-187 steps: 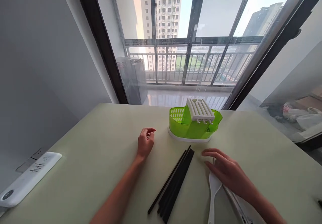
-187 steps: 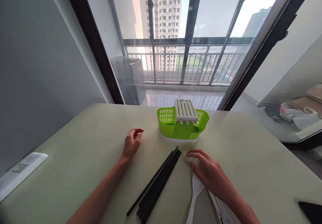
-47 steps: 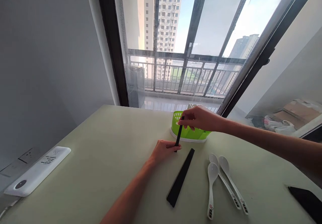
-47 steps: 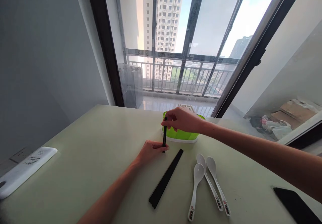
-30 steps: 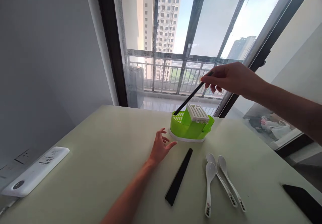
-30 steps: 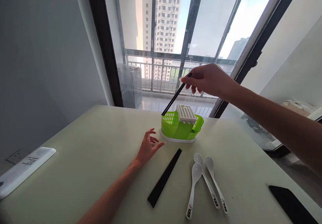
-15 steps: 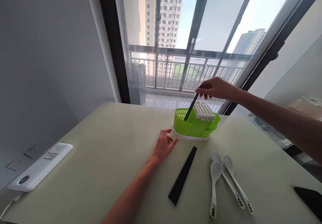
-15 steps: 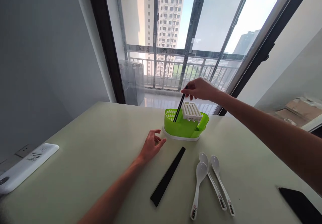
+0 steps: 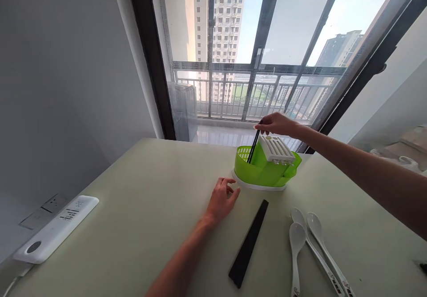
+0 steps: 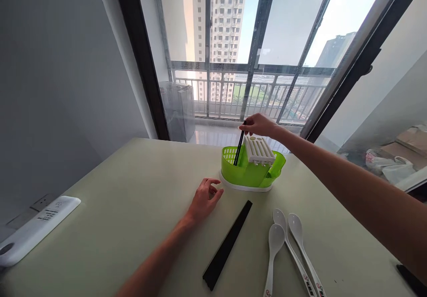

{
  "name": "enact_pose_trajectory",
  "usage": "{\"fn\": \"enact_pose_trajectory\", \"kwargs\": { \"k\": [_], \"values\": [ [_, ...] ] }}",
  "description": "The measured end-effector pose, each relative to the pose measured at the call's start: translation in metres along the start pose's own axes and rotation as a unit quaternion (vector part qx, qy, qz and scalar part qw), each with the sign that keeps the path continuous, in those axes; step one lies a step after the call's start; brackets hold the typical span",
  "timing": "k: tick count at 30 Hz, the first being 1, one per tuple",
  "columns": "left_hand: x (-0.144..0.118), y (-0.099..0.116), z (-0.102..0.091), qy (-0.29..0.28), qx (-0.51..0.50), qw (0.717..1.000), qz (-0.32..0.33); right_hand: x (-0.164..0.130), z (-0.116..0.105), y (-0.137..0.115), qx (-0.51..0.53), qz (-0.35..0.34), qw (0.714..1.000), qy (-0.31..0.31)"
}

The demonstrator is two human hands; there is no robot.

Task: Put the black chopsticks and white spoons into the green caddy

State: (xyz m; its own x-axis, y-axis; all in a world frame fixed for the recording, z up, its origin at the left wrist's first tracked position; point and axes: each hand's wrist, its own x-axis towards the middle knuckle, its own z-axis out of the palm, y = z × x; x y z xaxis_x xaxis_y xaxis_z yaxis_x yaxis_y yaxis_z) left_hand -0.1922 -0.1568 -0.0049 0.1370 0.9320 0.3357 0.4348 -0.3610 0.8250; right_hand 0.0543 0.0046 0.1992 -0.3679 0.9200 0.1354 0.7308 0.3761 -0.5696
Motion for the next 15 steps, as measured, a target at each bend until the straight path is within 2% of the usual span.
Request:
{"fn": "enact_pose_trajectory", "kwargs": {
  "k": [8, 15],
  "values": [
    [0.0, -0.001, 0.001, -0.004, 0.01, 1.0, -0.001, 0.001, 0.034, 0.02, -0.012, 0.066, 0.995, 0.081],
    [0.002, 0.001, 0.001, -0.012, 0.017, 1.0, -0.012, -0.002, 0.042, 0.023, -0.01, 0.098, 0.994, 0.047]
  ]
}}
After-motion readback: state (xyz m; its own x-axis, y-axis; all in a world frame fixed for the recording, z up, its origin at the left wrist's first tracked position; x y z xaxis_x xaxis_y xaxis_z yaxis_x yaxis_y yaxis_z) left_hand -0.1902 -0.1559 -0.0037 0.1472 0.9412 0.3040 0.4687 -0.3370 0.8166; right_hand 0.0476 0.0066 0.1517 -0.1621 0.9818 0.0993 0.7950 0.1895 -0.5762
